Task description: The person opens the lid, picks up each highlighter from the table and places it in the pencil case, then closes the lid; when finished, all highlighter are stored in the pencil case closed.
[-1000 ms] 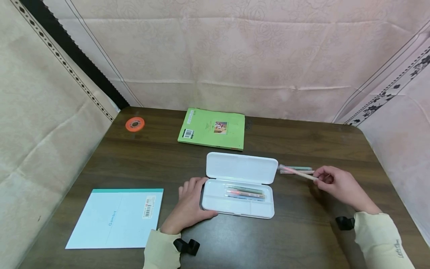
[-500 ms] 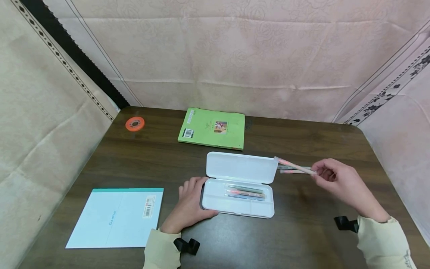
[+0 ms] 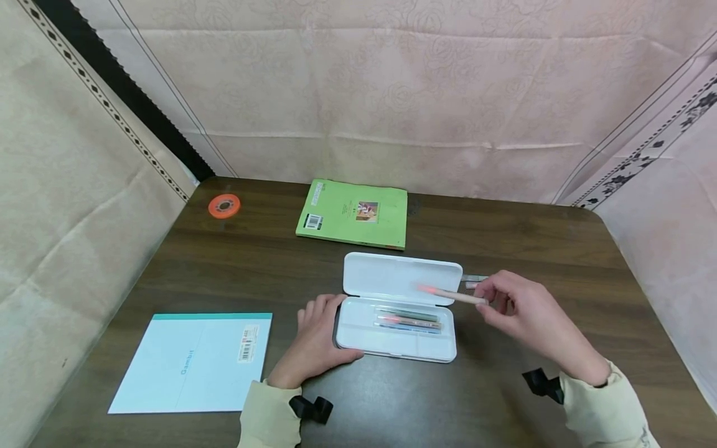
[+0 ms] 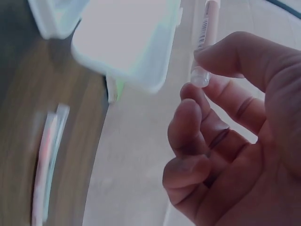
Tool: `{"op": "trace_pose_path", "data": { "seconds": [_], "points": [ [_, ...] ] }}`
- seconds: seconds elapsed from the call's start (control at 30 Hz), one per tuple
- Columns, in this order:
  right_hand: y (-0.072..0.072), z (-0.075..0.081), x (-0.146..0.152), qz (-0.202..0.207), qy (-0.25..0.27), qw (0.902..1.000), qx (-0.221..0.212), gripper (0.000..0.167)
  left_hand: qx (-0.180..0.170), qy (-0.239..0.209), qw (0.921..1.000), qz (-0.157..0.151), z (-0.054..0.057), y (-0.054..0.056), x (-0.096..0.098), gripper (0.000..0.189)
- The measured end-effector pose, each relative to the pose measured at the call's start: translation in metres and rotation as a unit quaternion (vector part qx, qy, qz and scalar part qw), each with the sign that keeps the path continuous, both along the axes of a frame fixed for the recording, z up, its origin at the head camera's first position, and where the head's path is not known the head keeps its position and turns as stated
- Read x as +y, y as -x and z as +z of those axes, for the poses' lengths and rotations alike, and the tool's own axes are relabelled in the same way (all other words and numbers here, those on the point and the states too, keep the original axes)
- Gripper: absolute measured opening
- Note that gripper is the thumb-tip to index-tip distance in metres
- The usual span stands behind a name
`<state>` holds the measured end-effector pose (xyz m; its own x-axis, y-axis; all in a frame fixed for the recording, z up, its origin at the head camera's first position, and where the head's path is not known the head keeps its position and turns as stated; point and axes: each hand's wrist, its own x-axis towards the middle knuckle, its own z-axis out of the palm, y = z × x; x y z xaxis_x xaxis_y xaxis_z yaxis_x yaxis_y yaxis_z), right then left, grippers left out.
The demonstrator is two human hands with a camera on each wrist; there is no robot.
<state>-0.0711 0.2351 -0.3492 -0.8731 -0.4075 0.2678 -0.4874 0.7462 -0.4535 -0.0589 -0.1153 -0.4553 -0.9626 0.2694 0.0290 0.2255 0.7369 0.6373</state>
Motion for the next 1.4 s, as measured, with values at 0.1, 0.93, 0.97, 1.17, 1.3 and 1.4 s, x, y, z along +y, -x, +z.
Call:
{"op": "trace_pose_path", "data": {
  "seconds": [0.1,0.93,0.97,1.17,1.3,1.4],
  "points": [
    [-0.002,-0.003,-0.013,0.009,0.003,0.9997,-0.021,0.026,-0.003,-0.001,1.0,0.002,0.0,0.0,0.0,0.098],
    [-0.008,-0.062,-0.089,0.058,-0.052,0.9919,-0.101,0.01,-0.001,0.001,1.0,0.003,-0.001,-0.001,0.0,0.097],
    [-0.008,-0.063,-0.09,0.058,-0.051,0.9922,-0.098,0.01,-0.002,0.001,1.0,0.004,-0.001,-0.001,0.0,0.097],
    [-0.008,-0.065,-0.092,0.05,-0.024,0.9925,-0.109,0.011,-0.001,0.003,1.0,0.003,-0.001,-0.001,0.001,0.096],
    [-0.008,-0.062,-0.088,0.041,-0.008,0.991,-0.127,0.01,0.002,-0.001,1.0,0.002,-0.001,-0.001,0.001,0.096],
    [-0.007,-0.059,-0.084,0.045,0.004,0.9902,-0.132,0.01,0.004,-0.004,1.0,0.002,0.0,-0.002,0.0,0.097]
  ]
}}
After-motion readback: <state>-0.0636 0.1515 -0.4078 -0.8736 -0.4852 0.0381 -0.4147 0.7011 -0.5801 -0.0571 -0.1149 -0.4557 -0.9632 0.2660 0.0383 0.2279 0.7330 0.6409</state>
